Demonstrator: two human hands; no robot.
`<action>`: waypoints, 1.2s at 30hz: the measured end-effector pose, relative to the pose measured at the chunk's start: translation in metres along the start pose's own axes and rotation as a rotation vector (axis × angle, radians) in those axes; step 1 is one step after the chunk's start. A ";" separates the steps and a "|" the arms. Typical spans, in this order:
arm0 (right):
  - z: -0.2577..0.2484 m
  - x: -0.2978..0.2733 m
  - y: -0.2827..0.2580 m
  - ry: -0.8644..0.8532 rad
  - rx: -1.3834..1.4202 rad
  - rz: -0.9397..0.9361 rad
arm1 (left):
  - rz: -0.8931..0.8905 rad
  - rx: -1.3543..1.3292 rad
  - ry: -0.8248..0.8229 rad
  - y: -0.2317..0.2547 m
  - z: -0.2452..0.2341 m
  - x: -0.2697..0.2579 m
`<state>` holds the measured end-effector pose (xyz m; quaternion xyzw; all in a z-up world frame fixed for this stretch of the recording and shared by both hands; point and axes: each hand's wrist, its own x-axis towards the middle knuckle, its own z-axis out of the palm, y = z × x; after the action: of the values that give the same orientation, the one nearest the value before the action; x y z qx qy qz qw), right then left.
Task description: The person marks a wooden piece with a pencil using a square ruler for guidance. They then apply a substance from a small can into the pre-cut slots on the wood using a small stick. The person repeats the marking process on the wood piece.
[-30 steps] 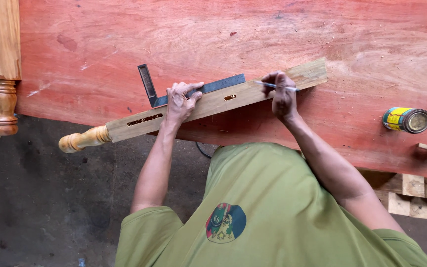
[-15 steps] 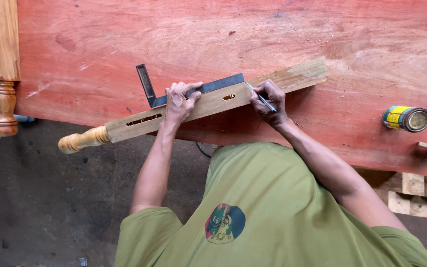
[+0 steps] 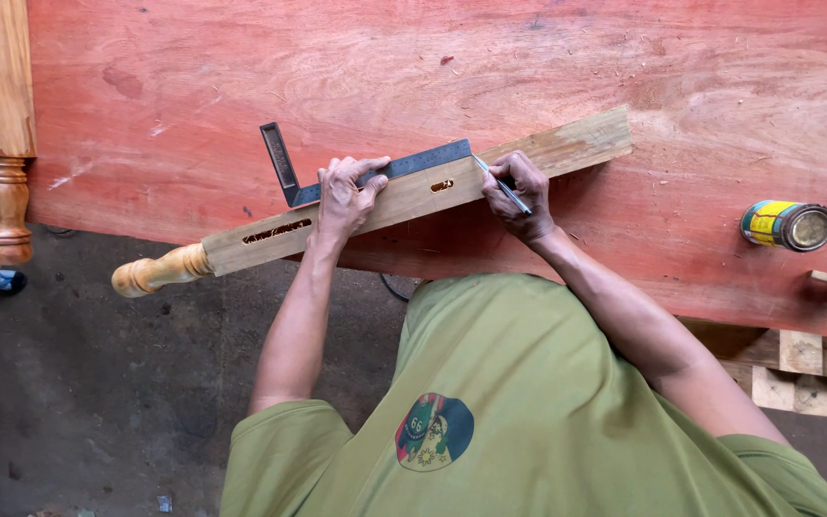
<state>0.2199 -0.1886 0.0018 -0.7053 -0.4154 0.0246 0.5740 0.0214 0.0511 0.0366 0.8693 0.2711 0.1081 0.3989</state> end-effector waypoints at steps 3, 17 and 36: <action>0.000 0.001 -0.002 0.001 0.000 0.003 | -0.002 -0.005 0.003 0.000 0.000 0.000; 0.001 0.001 0.000 0.000 -0.022 0.005 | 0.007 -0.002 0.003 0.000 0.000 0.001; -0.047 0.048 -0.116 -0.268 -0.347 -0.291 | 0.321 0.316 -0.111 0.081 -0.033 0.002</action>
<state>0.2105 -0.1968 0.1348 -0.7165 -0.5828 -0.0363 0.3818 0.0410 0.0295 0.1194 0.9575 0.1206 0.0785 0.2499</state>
